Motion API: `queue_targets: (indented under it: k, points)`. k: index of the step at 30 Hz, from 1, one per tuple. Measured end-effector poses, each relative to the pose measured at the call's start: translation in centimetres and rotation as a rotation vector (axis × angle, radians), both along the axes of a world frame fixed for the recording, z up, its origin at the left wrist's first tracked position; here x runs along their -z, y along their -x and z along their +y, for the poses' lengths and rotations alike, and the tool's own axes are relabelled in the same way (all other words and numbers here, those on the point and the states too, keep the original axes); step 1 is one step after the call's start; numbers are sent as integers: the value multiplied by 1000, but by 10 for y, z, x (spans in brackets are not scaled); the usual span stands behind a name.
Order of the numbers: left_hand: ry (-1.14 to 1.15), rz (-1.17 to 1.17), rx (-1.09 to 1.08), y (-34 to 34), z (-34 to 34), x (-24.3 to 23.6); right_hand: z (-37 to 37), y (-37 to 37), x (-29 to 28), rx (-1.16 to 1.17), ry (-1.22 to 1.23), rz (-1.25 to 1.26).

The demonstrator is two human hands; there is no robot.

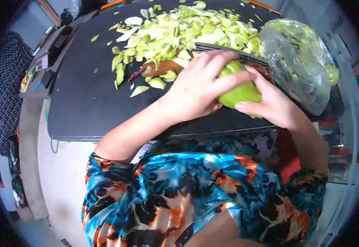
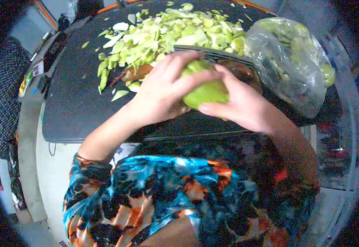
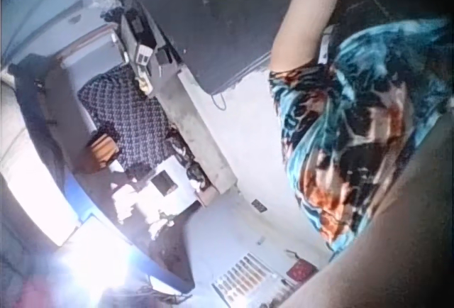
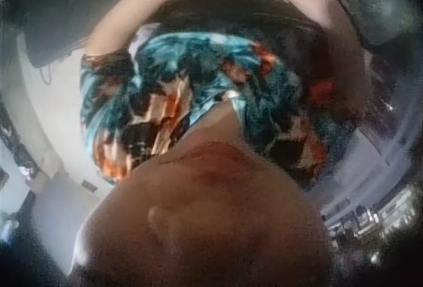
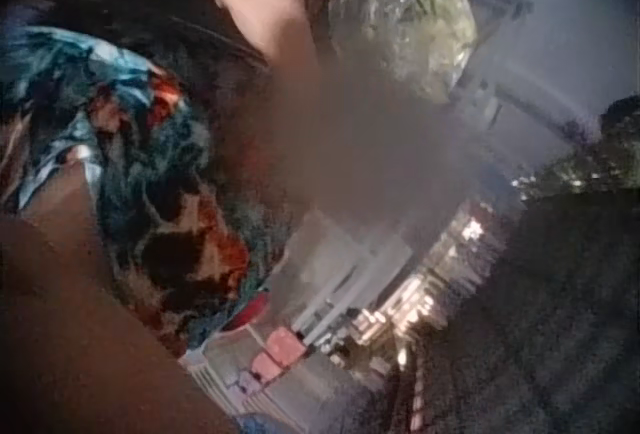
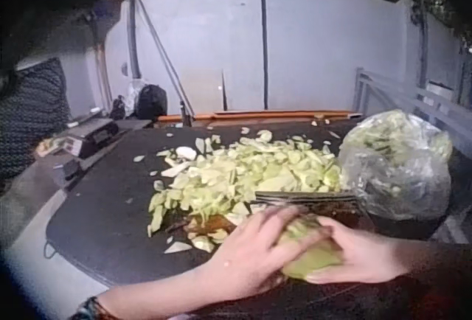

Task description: The person peels and slices chayotes on a cutting board using a knife, then retrieves another chayote from a plastic bag and chops it into pieces.

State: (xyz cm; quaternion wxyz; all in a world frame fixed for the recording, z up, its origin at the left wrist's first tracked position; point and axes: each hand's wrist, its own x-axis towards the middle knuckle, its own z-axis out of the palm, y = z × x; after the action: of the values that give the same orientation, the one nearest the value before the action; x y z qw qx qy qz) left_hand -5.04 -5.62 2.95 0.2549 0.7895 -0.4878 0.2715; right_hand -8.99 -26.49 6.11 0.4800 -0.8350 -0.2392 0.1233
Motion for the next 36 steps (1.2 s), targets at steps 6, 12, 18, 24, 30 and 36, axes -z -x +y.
queue_targets:
  k: [6, 12, 18, 24, 30, 36]
  points:
    - [477, 401, -181, -36, 42, 16, -17, -53, 15, 56, -32, -328]
    - [976, 1227, 64, -74, 58, 43, -39, -79, 57, 206, 707, -634]
    - [845, 929, -142, -102, 73, 54, -26, -100, 21, 285, 381, -388]
    - [378, 814, -214, -101, 73, 16, -29, -143, -3, 379, -359, -320]
    - [19, 647, -349, -74, 73, -11, -19, -105, 10, 263, 11, -514]
    - [528, 793, -413, -76, 92, 12, -59, -70, 18, 244, 77, -496]
